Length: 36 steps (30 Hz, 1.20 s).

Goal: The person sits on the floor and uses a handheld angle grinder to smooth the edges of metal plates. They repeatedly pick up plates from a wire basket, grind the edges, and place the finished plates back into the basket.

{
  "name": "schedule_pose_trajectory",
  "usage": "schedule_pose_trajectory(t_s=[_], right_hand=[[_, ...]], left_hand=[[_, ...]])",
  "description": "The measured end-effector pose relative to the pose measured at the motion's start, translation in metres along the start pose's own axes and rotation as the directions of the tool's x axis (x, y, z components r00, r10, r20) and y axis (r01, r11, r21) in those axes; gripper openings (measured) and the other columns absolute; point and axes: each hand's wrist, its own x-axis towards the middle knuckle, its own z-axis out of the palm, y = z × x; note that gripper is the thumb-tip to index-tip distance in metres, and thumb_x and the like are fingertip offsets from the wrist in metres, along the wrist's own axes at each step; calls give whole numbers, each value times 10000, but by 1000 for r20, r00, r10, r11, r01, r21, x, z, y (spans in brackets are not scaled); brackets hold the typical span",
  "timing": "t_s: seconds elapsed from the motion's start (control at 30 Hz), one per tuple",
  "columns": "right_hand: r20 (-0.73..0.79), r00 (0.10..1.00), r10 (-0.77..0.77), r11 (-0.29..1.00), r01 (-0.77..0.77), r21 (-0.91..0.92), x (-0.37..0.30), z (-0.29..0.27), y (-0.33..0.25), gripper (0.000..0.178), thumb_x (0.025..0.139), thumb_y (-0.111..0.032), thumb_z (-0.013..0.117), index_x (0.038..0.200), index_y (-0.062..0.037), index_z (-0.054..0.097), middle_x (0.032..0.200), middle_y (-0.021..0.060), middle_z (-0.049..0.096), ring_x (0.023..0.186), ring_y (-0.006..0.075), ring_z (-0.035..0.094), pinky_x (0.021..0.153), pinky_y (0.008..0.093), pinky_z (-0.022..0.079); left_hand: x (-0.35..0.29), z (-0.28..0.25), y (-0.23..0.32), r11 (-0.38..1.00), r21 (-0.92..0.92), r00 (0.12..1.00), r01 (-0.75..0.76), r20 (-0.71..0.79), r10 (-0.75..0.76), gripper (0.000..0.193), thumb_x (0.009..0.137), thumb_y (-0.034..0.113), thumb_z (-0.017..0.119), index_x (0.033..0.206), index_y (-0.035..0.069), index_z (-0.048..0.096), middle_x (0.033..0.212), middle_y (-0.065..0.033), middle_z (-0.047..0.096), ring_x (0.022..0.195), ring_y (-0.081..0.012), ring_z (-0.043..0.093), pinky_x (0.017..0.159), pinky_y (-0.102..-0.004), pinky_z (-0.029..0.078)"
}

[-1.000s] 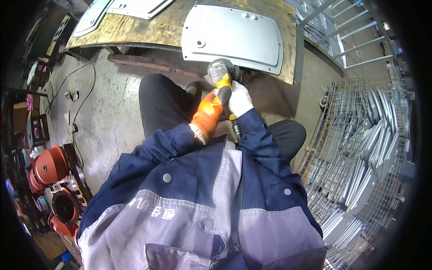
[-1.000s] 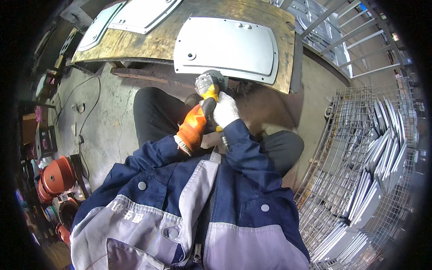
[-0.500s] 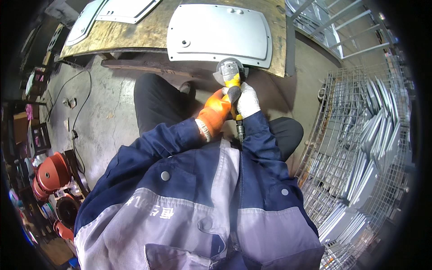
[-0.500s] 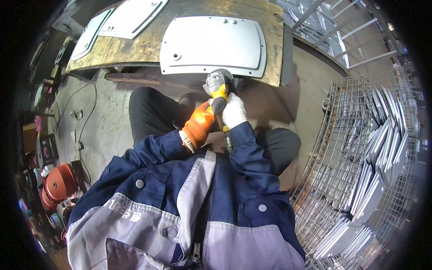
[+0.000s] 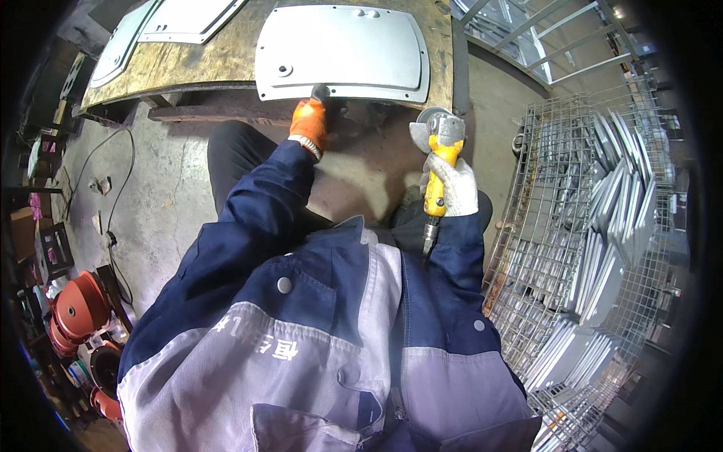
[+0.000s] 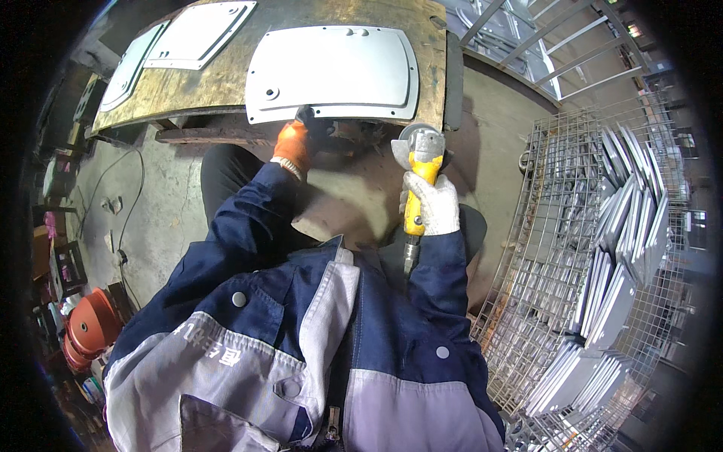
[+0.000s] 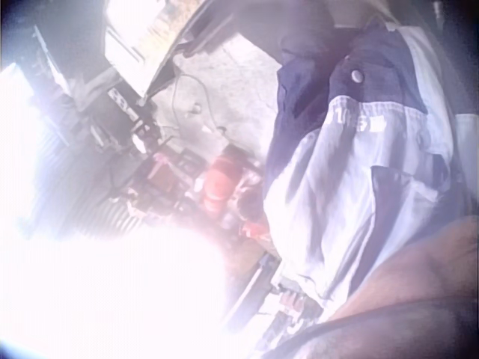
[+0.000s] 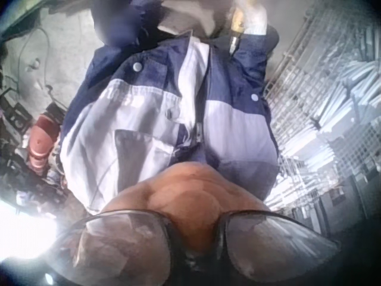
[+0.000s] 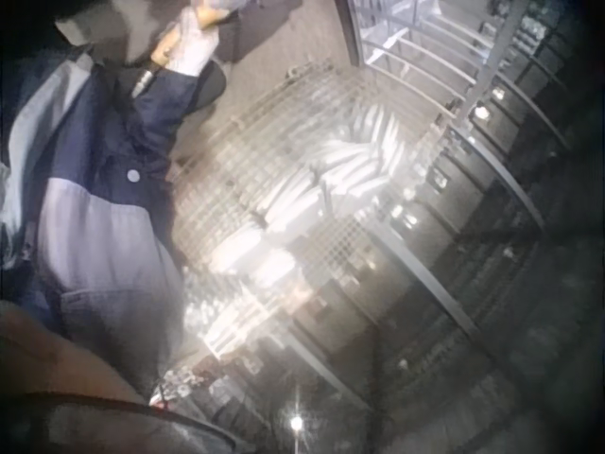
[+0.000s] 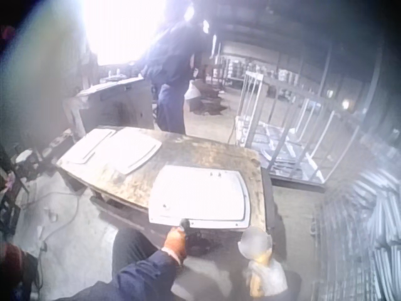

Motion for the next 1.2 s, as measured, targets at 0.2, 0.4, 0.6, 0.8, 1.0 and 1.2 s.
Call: schedule_pose_trajectory(t_s=[0.2,0.4,0.6,0.8,1.0,1.2], right_hand=[[37,997,62,995,-59,-86,-22,14,12,256,825,-123,713,995,-18,552,693,81,605,509,173,590,463,300,493],[221,970,101,982,-61,-181,-20,56,11,268,825,-135,716,1027,-29,574,704,65,606,506,153,575,467,280,483],[381,924,26,879,160,-449,13,118,24,327,790,-196,754,1021,-1,630,778,53,636,650,121,584,607,272,477],[407,912,-55,867,246,-434,35,151,58,328,780,-233,678,981,21,625,911,200,674,853,333,658,748,390,521],[303,941,-150,744,309,-593,25,122,61,323,765,-223,644,987,12,620,941,232,664,919,395,636,797,422,514],[168,979,-113,822,187,-538,6,76,58,301,804,-206,658,993,26,624,885,175,681,811,258,672,719,354,519]], left_hand=[[-17,-46,17,242,968,976,-63,9,219,607,843,399,655,1269,-4,497,1104,-122,663,951,-236,651,821,-329,510],[-41,-75,7,932,-325,943,157,-231,-240,365,920,390,557,1154,112,587,1095,-93,660,878,-243,611,764,-367,506],[-129,-34,-2,739,-591,942,324,130,-309,625,929,596,466,1319,107,472,1236,-91,585,1032,-252,586,932,-413,453],[-155,-20,7,849,-429,934,310,305,-186,513,950,493,527,1208,50,554,1071,-72,631,973,-166,608,880,-301,492],[-154,1,-1,982,-120,960,146,256,-112,379,931,351,593,1168,56,577,1002,-69,637,892,-168,615,772,-284,511],[-160,36,-6,801,362,834,-476,476,280,349,882,178,616,1210,72,559,991,-114,639,895,-239,626,768,-316,511]])
